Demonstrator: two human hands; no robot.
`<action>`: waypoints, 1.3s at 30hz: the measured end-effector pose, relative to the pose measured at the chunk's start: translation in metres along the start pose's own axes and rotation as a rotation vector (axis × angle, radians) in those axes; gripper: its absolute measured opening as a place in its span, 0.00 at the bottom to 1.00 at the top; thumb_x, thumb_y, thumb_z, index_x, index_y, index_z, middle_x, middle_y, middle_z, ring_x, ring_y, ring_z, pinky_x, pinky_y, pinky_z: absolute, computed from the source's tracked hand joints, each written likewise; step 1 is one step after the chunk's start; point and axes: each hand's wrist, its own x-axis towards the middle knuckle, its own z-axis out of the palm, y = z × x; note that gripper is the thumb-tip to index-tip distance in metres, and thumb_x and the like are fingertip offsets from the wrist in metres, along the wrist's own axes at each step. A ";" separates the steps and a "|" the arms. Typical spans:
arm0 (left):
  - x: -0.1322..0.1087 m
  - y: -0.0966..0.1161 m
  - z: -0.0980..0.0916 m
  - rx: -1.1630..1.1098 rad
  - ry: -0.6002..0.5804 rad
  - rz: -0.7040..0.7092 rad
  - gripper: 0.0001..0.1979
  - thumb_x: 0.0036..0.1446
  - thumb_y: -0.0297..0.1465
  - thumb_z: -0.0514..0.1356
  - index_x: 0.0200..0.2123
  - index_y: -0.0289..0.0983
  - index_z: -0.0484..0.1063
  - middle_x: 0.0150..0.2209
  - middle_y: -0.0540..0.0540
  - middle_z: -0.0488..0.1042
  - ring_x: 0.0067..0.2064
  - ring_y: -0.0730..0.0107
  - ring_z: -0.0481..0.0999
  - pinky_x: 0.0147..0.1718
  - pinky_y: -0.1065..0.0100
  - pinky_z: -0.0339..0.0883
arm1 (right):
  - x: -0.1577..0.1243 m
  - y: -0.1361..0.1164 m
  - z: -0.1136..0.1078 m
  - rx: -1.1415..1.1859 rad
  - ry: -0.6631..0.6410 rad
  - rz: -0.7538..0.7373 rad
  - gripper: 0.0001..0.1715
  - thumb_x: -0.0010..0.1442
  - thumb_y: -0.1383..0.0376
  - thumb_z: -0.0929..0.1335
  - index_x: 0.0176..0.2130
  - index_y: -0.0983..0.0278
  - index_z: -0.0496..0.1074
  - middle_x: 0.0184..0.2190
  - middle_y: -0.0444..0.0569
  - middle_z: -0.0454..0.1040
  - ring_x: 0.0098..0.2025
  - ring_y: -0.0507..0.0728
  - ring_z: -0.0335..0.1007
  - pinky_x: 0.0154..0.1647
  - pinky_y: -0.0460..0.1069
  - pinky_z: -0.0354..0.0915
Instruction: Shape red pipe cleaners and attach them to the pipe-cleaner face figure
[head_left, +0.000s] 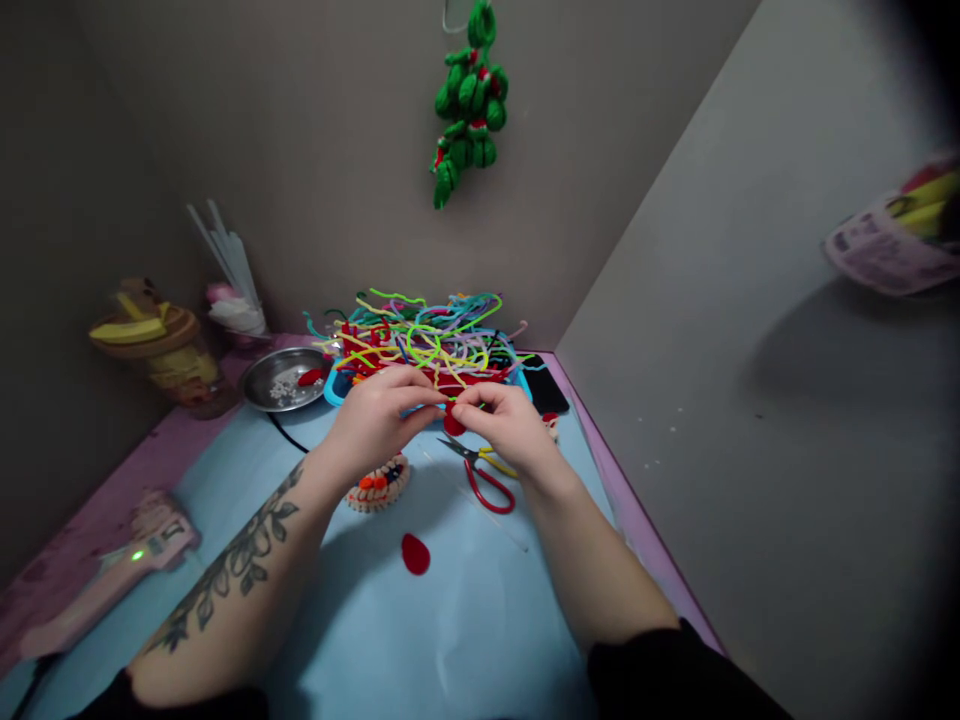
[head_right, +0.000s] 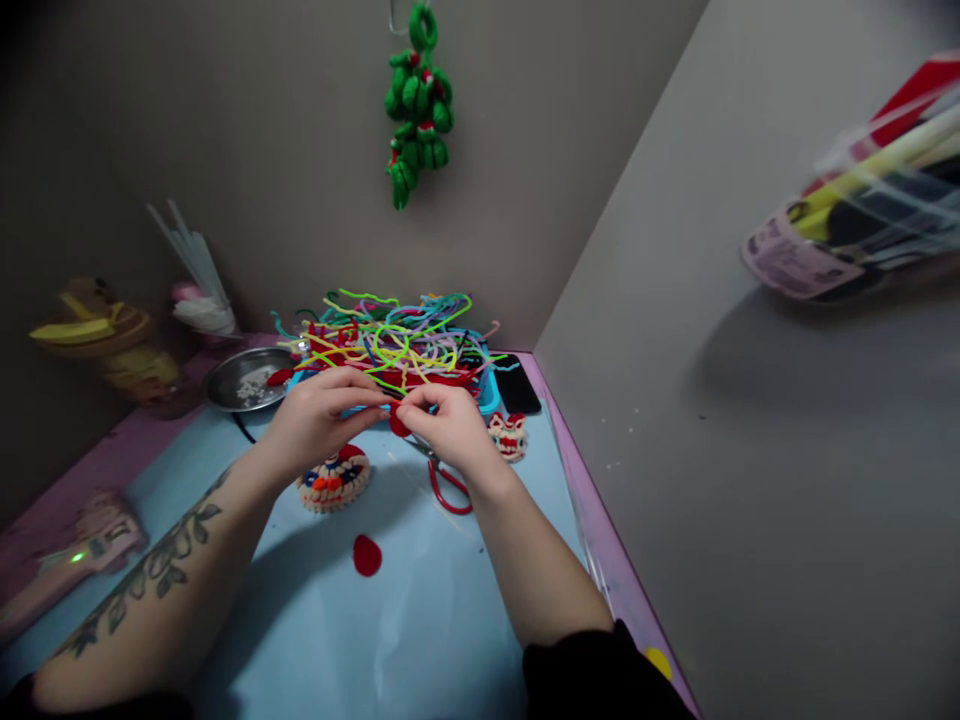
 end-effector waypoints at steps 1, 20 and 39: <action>0.000 0.001 0.001 0.006 0.015 0.001 0.07 0.58 0.29 0.60 0.36 0.37 0.78 0.35 0.44 0.77 0.35 0.68 0.75 0.34 0.68 0.69 | 0.000 0.000 -0.001 0.019 0.003 -0.007 0.07 0.51 0.65 0.68 0.24 0.66 0.72 0.22 0.45 0.73 0.25 0.51 0.65 0.29 0.46 0.62; 0.002 0.018 0.006 -0.120 0.072 -0.111 0.05 0.56 0.27 0.62 0.34 0.36 0.79 0.31 0.46 0.75 0.32 0.71 0.73 0.31 0.71 0.67 | -0.001 -0.003 -0.010 -0.052 -0.008 -0.072 0.05 0.50 0.67 0.68 0.24 0.66 0.72 0.22 0.43 0.72 0.25 0.50 0.65 0.28 0.45 0.60; 0.002 0.025 0.016 -0.262 0.143 -0.286 0.07 0.54 0.27 0.62 0.35 0.37 0.80 0.28 0.47 0.75 0.29 0.72 0.72 0.28 0.71 0.66 | 0.000 -0.003 -0.008 0.046 0.087 -0.076 0.05 0.50 0.67 0.68 0.24 0.65 0.71 0.22 0.43 0.72 0.27 0.51 0.66 0.31 0.46 0.62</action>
